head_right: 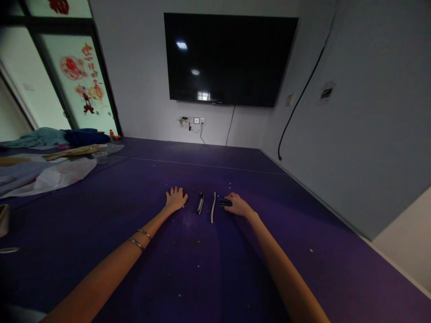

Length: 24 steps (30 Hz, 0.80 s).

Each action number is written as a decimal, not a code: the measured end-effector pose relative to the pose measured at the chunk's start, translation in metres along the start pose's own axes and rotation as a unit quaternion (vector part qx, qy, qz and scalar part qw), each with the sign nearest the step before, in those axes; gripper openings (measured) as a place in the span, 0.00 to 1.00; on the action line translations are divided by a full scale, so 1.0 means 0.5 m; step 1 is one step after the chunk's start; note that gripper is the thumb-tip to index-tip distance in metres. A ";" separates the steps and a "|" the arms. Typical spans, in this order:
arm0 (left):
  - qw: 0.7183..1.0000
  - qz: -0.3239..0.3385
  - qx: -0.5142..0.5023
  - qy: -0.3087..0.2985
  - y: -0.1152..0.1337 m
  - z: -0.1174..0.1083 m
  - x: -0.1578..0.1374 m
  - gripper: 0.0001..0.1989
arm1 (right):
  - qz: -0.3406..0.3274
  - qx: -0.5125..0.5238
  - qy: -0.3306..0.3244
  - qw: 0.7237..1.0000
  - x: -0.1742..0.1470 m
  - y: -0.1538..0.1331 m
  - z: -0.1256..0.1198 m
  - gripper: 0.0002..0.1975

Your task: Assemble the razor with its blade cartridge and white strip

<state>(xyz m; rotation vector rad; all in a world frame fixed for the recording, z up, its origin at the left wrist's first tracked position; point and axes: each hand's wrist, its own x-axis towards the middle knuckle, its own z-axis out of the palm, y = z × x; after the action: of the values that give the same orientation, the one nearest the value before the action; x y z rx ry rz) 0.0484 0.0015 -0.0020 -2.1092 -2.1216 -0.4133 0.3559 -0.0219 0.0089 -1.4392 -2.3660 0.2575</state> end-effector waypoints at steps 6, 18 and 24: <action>1.000 0.001 0.002 -0.015 0.000 0.000 0.001 0.27 | 0.000 0.004 -0.003 1.000 -0.001 0.004 -0.001 0.24; 0.999 0.009 -0.023 0.038 0.000 -0.003 -0.003 0.23 | 0.135 -0.042 0.053 0.989 -0.021 -0.114 -0.026 0.13; 0.993 0.042 -0.028 0.102 0.010 -0.041 -0.015 0.15 | 0.178 -0.080 0.003 0.981 -0.020 -0.201 0.007 0.19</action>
<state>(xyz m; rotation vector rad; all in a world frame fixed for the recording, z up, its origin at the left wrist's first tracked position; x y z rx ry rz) 0.0513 -0.0113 0.0159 -2.0756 -1.9225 -0.6555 0.2763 -0.0772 0.0374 -1.9352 -2.1527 0.1551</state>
